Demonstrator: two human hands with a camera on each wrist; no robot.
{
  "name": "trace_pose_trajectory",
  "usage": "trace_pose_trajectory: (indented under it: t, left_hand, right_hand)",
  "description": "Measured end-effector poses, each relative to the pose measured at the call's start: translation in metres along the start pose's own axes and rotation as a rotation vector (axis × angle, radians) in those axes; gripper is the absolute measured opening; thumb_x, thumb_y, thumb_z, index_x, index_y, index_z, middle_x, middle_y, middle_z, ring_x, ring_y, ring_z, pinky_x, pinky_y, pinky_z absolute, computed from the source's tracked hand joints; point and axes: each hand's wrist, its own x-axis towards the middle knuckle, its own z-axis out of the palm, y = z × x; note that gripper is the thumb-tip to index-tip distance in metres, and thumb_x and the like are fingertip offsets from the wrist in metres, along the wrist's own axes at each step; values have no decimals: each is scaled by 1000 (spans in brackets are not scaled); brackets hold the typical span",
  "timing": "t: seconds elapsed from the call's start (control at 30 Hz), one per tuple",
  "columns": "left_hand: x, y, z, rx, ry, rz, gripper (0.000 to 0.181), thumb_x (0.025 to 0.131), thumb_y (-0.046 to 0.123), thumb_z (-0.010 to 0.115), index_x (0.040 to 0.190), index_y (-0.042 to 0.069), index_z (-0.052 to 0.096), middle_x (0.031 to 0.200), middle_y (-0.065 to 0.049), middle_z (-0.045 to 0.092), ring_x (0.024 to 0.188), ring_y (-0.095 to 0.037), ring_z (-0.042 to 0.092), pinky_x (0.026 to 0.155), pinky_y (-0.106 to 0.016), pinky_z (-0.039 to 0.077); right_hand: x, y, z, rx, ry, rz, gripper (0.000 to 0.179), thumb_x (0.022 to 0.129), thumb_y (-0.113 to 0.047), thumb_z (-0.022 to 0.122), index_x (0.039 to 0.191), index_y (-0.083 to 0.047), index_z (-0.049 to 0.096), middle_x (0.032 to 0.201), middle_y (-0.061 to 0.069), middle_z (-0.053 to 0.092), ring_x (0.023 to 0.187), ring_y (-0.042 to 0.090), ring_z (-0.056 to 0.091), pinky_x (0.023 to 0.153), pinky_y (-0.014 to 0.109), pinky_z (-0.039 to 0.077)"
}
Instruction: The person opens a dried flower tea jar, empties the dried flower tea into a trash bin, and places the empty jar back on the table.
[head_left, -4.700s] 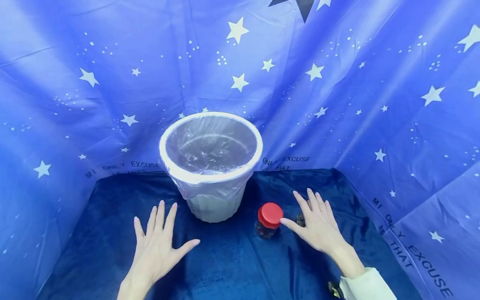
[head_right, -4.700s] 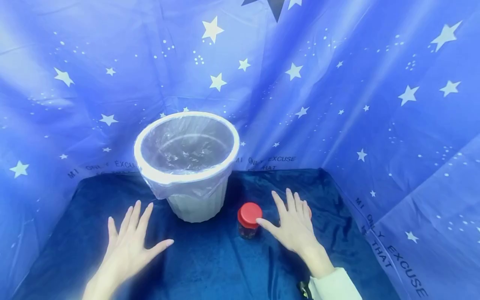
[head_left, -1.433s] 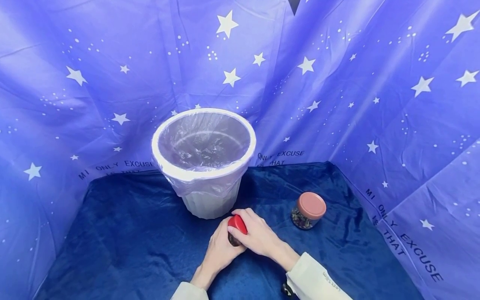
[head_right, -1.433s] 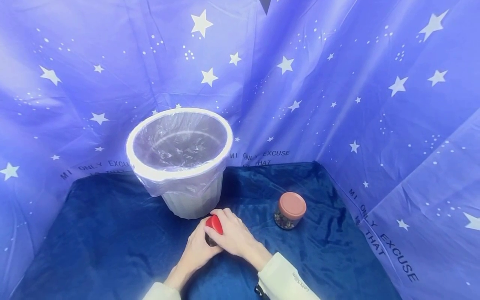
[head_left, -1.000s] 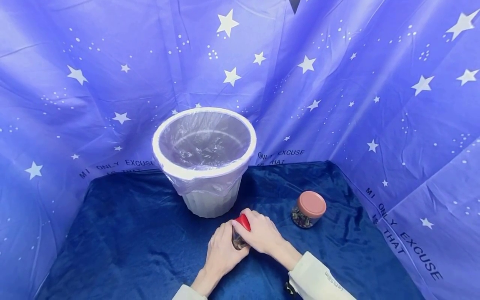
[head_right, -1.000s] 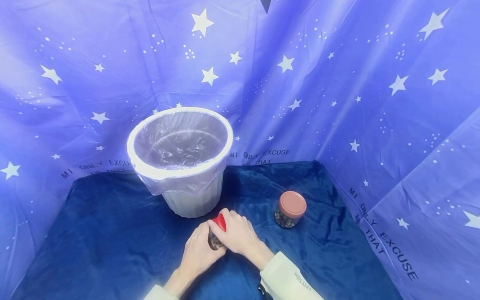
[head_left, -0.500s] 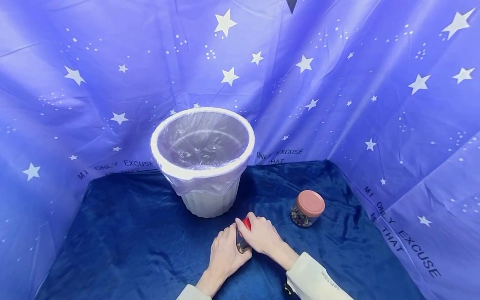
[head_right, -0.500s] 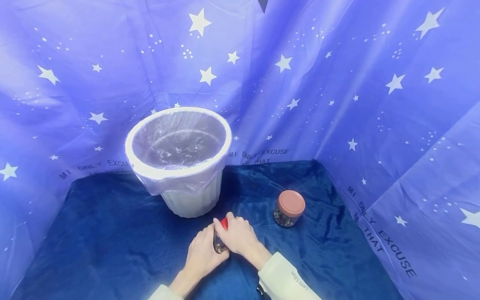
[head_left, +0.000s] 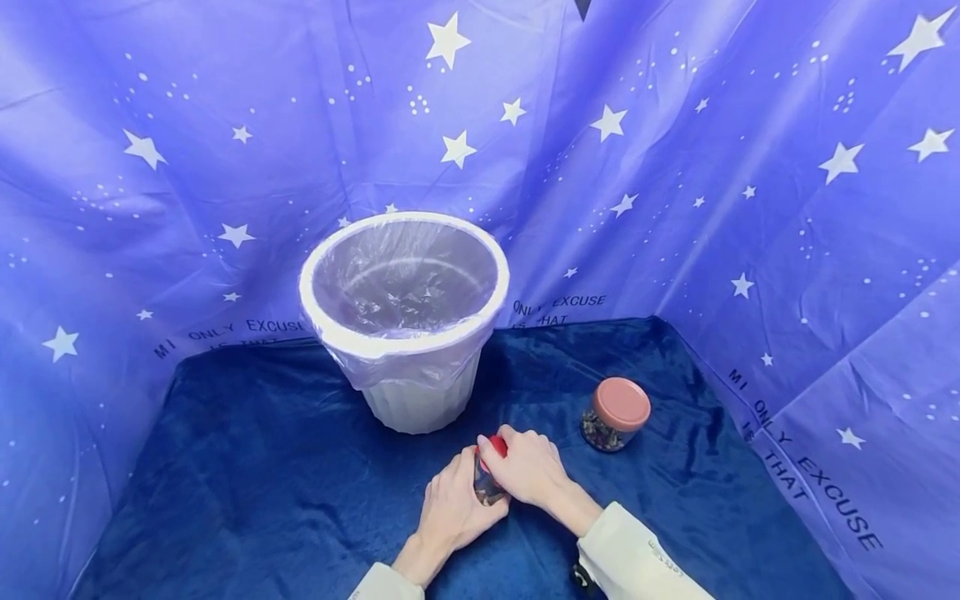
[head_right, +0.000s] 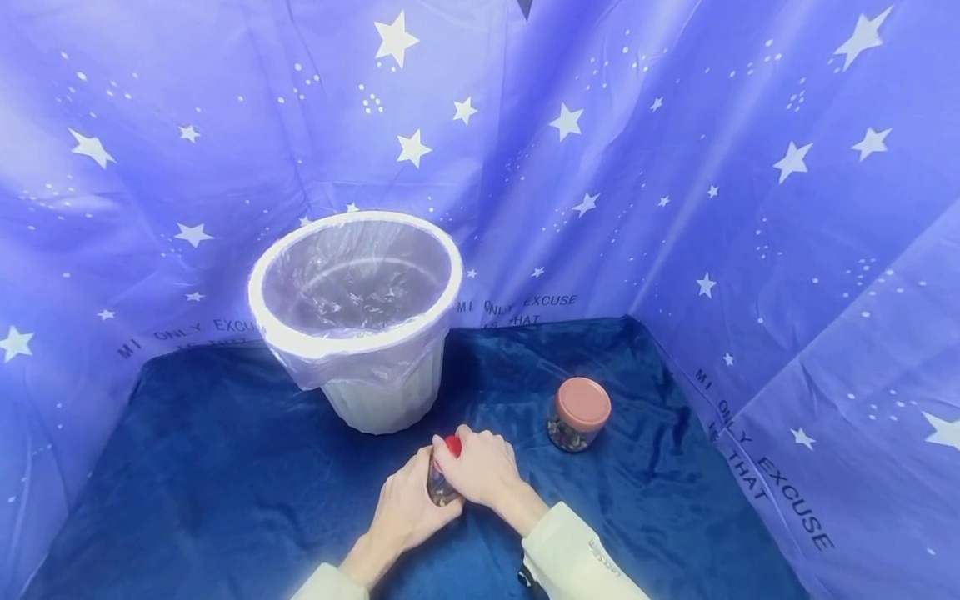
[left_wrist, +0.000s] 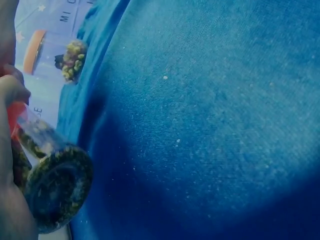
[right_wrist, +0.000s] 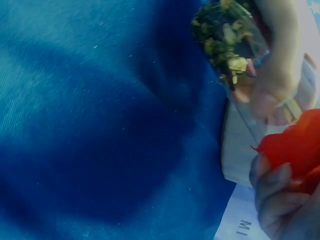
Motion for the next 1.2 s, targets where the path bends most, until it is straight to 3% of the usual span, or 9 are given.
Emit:
trace_pose_trajectory:
  t: [0.23,0.47,0.6,0.83,1.03,1.2]
  left_hand:
    - [2,4,-9,-57,-27,5,60,63,42,80,110,12,57,82,3,64,65,-11,60,54,-25,49]
    - [9,9,-19,-47,-44,71,54,65,41,80,105,12,56,80,4,63,64,-10,61,54,-24,51]
    - [11,12,-23,-72,-81,102,52,66,41,80,103,13,56,81,4,64,67,-10,63,58,-24,53]
    - [15,15,-30,-202,-185,65,48,69,41,79,102,15,58,82,4,67,68,-9,63,59,-21,52]
    - [19,14,-34,-351,-293,22,48,69,44,80,102,16,59,83,4,69,68,-3,62,60,-17,49]
    - [22,11,-40,-497,-379,54,49,71,40,81,107,15,59,86,2,70,71,1,62,64,-13,51]
  right_hand:
    - [-1,-3,-3,-46,110,-126,36,92,-42,56,68,-15,57,58,5,59,54,27,59,46,34,40]
    - [-6,1,-8,0,199,-196,30,90,-34,60,66,-15,56,54,-1,52,48,19,52,44,26,33]
    - [-9,7,-10,19,260,-293,26,87,-29,62,66,-16,55,53,-5,50,46,12,47,43,21,29]
    - [-8,15,-15,50,311,-474,15,84,-27,60,74,-15,60,60,-7,55,48,4,45,44,16,31]
    - [-4,22,-20,64,327,-666,10,81,-21,57,83,-12,60,67,-5,60,52,5,52,48,17,40]
    - [-1,25,-23,79,345,-805,16,78,-19,57,90,-9,60,75,-2,65,59,7,58,53,19,48]
